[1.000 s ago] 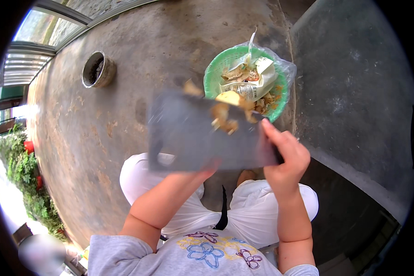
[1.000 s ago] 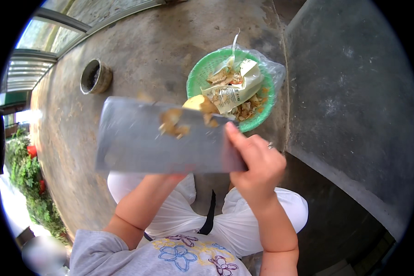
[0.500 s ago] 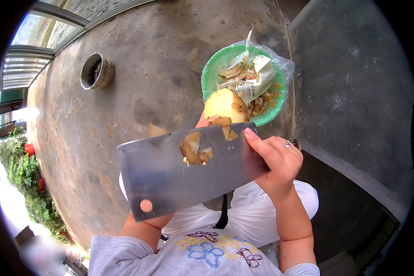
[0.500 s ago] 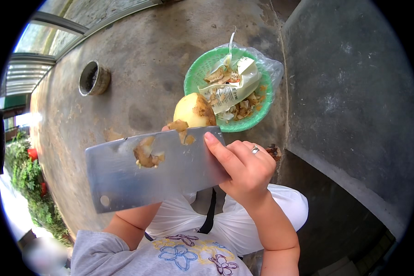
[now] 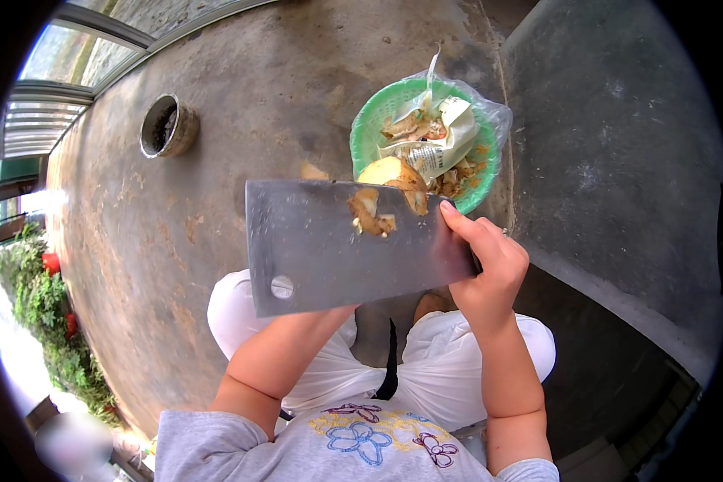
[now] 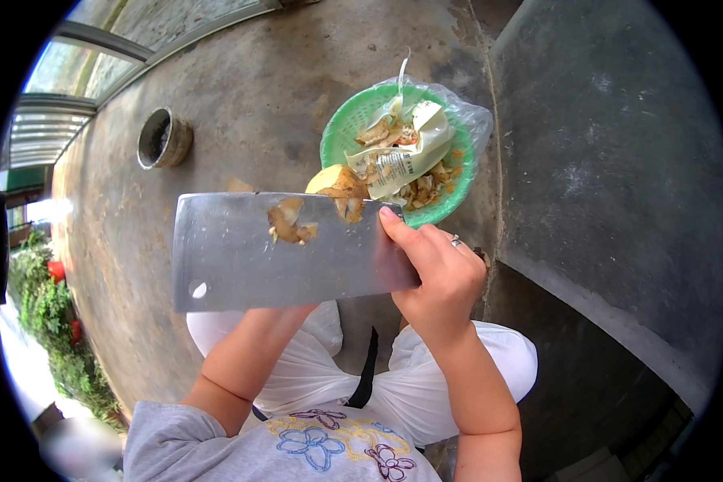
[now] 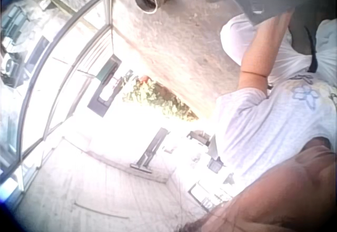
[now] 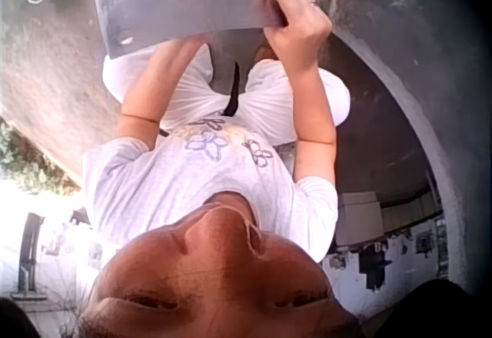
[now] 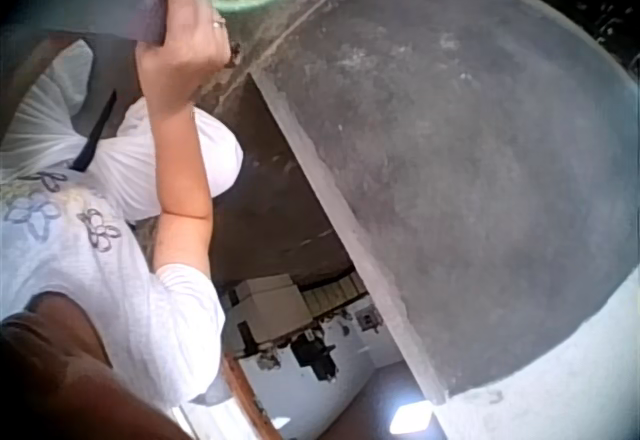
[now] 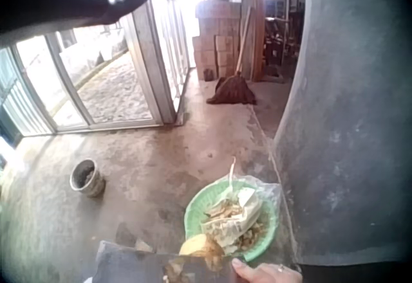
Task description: The person walks from a kitchen to an outdoor area and sits on the floor. They hold a potato and use a large cleaver to peel the skin off, letting the peels fall into a green plastic basket below. The person continues peeling the potato until the skin is mostly removed.
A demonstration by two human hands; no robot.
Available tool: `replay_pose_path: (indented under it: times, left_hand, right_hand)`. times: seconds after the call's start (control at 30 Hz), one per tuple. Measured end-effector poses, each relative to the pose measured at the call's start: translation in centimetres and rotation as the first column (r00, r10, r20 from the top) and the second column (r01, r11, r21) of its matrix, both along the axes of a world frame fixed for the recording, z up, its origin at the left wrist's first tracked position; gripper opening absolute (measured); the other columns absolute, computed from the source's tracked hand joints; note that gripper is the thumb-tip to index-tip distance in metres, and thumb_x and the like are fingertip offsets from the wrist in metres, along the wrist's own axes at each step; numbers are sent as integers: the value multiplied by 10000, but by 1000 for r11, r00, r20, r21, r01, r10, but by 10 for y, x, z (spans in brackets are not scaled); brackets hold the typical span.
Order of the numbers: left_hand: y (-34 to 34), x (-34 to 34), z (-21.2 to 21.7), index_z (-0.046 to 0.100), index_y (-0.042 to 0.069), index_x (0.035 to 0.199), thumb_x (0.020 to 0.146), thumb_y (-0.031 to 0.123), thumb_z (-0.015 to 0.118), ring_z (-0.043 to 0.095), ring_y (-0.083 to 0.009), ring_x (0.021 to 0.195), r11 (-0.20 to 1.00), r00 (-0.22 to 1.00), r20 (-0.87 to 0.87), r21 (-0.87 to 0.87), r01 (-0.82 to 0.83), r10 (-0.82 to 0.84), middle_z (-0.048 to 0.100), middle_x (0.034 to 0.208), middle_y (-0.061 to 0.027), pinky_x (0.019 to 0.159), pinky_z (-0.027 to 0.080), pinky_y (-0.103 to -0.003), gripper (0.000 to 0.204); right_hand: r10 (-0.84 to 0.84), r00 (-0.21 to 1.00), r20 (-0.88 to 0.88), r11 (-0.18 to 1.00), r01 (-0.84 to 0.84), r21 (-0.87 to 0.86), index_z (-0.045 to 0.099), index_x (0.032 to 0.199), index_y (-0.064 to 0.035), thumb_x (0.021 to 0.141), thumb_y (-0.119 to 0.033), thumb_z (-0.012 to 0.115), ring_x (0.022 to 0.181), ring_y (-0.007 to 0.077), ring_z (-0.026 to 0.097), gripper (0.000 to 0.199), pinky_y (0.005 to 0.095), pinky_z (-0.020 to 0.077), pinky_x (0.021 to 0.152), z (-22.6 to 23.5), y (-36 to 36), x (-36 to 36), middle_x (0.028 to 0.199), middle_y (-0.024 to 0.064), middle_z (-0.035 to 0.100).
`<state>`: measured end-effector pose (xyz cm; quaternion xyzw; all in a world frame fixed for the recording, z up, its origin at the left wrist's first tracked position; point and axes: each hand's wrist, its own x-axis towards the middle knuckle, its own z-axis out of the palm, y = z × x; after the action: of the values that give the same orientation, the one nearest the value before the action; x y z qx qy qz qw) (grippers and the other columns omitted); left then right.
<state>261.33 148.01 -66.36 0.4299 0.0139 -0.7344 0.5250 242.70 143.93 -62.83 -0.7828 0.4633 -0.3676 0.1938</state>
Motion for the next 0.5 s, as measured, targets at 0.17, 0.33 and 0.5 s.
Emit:
replay_pose_path:
  times: [0.17, 0.33, 0.5]
  left_hand:
    - [-6, -10, 6, 542, 108, 1342, 964, 341, 665, 570, -167, 1237, 988, 995, -96, -146, -55, 41, 607, 1330, -36, 1054, 459, -394, 461]
    - [-10, -13, 3, 441, 119, 1415, 927, 352, 686, 549, -193, 1264, 976, 988, -127, -186, -114, 91, 552, 1380, -49, 1074, 436, -399, 594]
    - [-12, -1, 17, 305, 139, 1508, 859, 388, 720, 469, -235, 1344, 955, 998, 33, -296, -33, 45, 454, 1454, -80, 1098, 420, -424, 810]
  right_hand:
    - [-101, 995, -20, 993, 102, 58, 743, 1106, -124, 676, 33, 724, 608, 243, 625, 458, 322, 470, 549, 0, 3, 6, 746, 67, 650]
    - [-175, 982, -75, 956, 188, 224, 728, 1078, -114, 725, 19, 712, 678, 296, 671, 378, 365, 501, 605, -1, 2, 7, 802, 113, 698]
    - [-303, 917, -259, 790, 394, 470, 740, 1043, -90, 828, -25, 674, 674, 302, 668, 235, 385, 514, 656, -11, -17, -14, 754, 143, 692]
